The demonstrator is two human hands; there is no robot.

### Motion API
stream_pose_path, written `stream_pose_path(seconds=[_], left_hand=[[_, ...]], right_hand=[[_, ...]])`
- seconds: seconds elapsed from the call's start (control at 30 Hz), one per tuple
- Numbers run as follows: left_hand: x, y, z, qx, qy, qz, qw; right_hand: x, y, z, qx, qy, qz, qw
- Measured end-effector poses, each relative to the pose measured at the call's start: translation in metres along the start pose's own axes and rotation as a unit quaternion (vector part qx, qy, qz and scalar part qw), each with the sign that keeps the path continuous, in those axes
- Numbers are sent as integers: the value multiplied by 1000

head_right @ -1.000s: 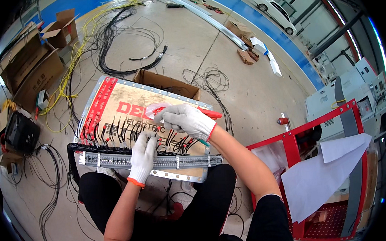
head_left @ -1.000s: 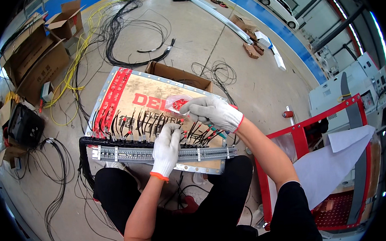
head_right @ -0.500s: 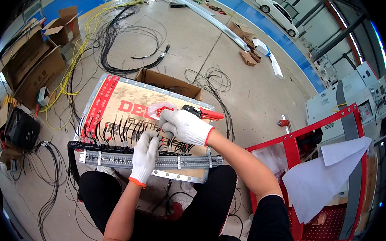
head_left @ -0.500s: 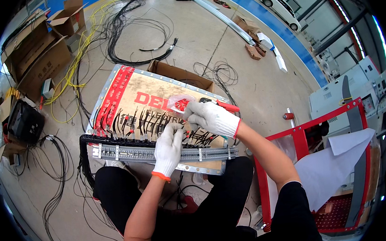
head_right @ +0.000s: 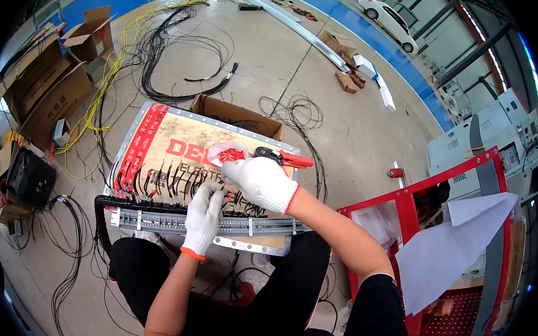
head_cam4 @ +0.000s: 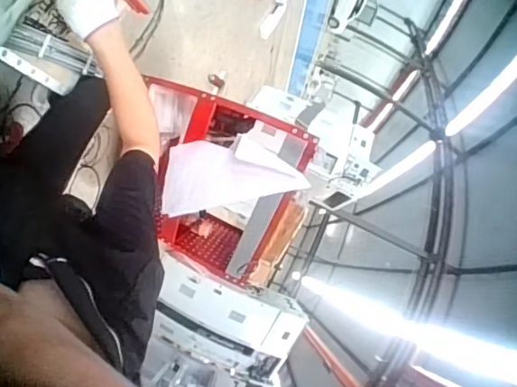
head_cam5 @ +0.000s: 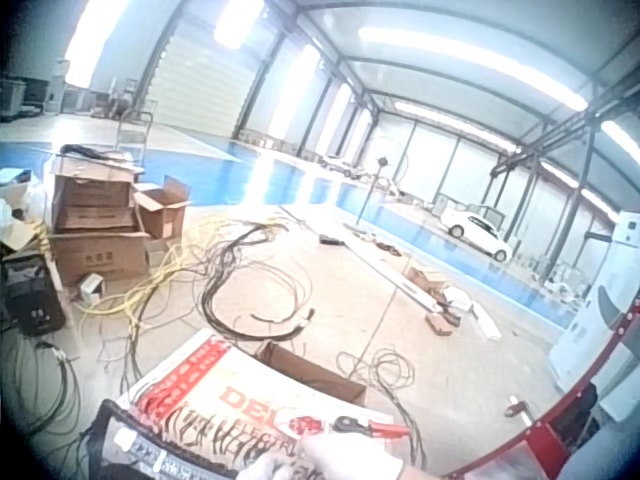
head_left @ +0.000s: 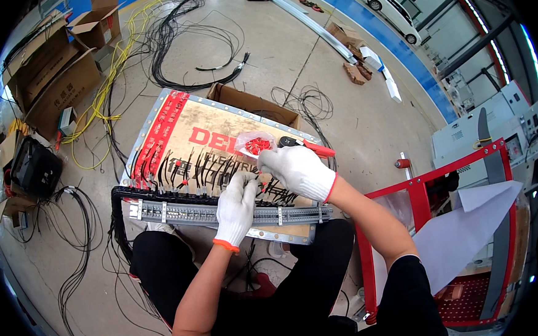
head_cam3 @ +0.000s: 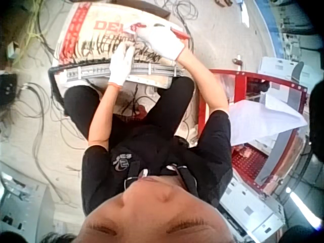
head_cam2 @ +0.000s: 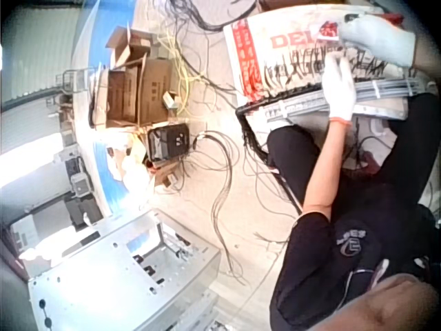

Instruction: The person sits on the floor and connects black wires to a DIN rail terminal block using pliers and wire strippers. They strip wire ends, insert them into terminals, and tighten connections repeatedly.

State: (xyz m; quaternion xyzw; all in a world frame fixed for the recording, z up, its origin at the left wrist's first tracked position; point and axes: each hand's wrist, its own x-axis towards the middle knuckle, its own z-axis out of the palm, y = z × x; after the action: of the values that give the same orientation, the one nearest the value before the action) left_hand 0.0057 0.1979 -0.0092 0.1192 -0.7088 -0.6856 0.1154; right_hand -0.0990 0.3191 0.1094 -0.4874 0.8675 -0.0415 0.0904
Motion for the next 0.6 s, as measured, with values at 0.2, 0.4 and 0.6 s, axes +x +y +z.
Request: stream_pose_path(seconds=[0.2,0.4,0.6], left_hand=[[0,-3,1,-8,-8,-14,1000],[-1,7,-2,-16,-4,-51,999],[-3,0,2,-29,18,-23,999]], right_hand=[[1,5,13,29,12,-16,999],[-12,21,-21,568,-20,191,800],[-17,29,-15,698,-61,212,681]])
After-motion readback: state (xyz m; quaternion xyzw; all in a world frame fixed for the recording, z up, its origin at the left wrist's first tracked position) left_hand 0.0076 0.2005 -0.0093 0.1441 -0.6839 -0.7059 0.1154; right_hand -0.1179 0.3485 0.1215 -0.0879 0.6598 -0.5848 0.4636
